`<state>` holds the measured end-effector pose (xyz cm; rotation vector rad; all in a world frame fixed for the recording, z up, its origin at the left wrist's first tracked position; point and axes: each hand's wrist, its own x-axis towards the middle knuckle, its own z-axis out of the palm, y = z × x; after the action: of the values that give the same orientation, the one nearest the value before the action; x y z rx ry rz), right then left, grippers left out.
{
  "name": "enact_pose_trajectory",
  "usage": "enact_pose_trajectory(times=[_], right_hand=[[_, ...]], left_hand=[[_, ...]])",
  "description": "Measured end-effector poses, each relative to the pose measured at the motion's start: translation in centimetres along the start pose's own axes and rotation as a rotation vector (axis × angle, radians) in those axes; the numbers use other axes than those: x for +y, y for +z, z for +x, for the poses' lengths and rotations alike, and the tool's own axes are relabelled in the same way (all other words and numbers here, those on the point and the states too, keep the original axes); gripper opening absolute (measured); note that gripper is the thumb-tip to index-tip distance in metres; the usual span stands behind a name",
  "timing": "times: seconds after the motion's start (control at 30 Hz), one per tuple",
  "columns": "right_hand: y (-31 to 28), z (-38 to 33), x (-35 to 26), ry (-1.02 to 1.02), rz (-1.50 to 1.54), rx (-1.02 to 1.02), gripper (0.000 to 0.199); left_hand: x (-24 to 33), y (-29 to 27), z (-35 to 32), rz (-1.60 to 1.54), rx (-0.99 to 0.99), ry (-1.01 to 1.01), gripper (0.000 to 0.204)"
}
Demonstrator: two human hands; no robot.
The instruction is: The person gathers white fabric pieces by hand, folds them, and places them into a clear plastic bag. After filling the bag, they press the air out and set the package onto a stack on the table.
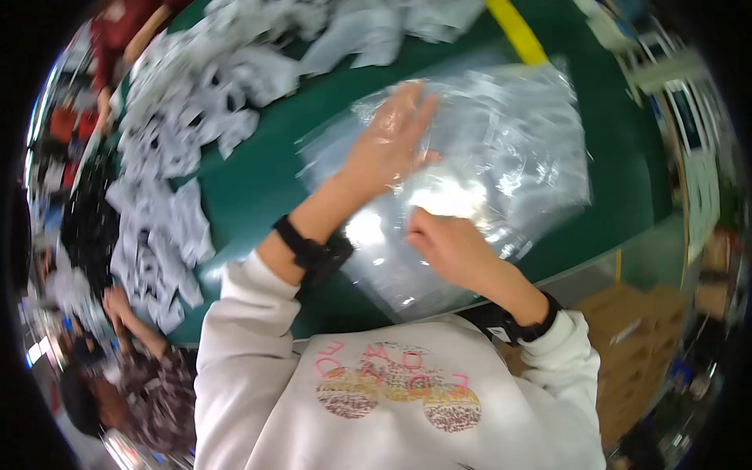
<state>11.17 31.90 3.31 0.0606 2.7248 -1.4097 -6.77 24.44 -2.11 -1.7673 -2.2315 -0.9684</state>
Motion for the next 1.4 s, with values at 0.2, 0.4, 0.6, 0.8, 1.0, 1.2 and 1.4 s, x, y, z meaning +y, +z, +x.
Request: enact_pose_trajectory(times=[0.2, 0.4, 0.6, 0.8, 1.0, 1.2, 1.4], right_hand=[[-5.6, 4.5, -4.1, -0.003, -0.193, 0.268, 0.012], [2.0, 18.4, -6.7, -0.542, -0.396, 0.032, 0.019], [14.5, 26.0, -8.9, -0.971, -0.438, -0.001, 0.039], [15.5, 24.6, -11.1, -0.926, -0.438, -0.339, 0.042], [15.5, 23.7, -10.8, -0.728, -0.329, -0.342, 0.032], [13.8, 21.4, -9.6, -0.768, -0.295, -0.302, 0.026], [10.6, 22.7, -10.4, -0.511, -0.068, -0.676, 0.025]], left_hand=[[-2.2, -11.3, -10.4, 0.281, 0.094, -0.314, 0.053], [-4.5, -18.7, -22.2, 0.96, 0.231, -0.988, 0.041], [0.6, -17.1, -23.2, 0.539, 0.152, -0.723, 0.041], [2.0, -18.3, -25.2, 0.445, 0.19, -0.684, 0.041], [2.5, -18.7, -26.2, 0.424, 0.178, -0.734, 0.036], [0.7, -20.3, -25.0, 0.512, 0.209, -0.62, 0.043], [0.0, -19.6, -25.2, 0.215, 0.031, -0.619, 0.045]])
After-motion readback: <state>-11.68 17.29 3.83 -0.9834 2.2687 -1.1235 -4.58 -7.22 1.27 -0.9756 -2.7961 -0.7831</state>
